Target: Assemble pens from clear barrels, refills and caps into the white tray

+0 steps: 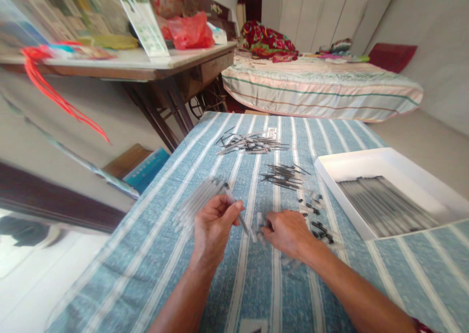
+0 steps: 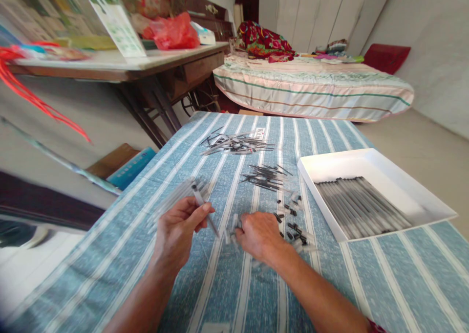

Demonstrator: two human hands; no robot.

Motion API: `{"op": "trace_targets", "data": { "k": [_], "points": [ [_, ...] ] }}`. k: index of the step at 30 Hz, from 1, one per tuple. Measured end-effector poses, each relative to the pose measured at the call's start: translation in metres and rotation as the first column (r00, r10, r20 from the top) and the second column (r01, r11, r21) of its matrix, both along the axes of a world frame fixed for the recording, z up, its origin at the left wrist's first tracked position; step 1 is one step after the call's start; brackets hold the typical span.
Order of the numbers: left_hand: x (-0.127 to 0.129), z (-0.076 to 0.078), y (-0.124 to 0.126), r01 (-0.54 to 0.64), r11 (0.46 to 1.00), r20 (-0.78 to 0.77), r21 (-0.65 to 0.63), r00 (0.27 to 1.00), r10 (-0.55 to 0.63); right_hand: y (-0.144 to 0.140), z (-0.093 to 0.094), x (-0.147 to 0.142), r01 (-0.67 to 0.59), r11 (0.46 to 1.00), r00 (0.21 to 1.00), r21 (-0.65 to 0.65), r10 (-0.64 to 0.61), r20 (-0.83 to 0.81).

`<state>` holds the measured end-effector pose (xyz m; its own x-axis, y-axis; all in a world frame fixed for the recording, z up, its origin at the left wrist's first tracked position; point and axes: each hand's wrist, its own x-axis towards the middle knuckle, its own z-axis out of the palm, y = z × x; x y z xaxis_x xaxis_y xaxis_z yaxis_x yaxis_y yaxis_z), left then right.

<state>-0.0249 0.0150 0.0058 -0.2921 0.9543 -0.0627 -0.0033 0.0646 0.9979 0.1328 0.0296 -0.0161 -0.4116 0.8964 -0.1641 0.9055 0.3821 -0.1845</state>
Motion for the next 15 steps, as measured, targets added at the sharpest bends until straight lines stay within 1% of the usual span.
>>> {"op": "trace_targets", "data": {
  "k": [5, 8, 12, 15],
  "points": [
    [-0.002, 0.002, 0.001, -0.057, 0.995, 0.155, 0.076, 0.987, 0.045, 0.002, -0.002, 0.006, 0.025, 0.999, 0.995, 0.033, -0.022, -0.099],
    [-0.003, 0.002, 0.001, -0.076, 0.993, 0.237, 0.086, 0.970, 0.053, 0.001, -0.005, 0.006, 0.015, 0.997, 0.983, 0.075, -0.001, -0.181],
    [-0.004, 0.000, 0.001, -0.063, 0.993, 0.264, 0.102, 0.964, 0.034, -0.002, -0.011, 0.005, -0.011, 0.991, 0.953, 0.134, 0.051, -0.298],
    [-0.003, -0.001, 0.001, -0.058, 0.994, 0.243, 0.097, 0.970, 0.033, -0.004, -0.014, 0.005, -0.001, 0.992, 0.924, 0.129, 0.050, -0.378]
  ]
}}
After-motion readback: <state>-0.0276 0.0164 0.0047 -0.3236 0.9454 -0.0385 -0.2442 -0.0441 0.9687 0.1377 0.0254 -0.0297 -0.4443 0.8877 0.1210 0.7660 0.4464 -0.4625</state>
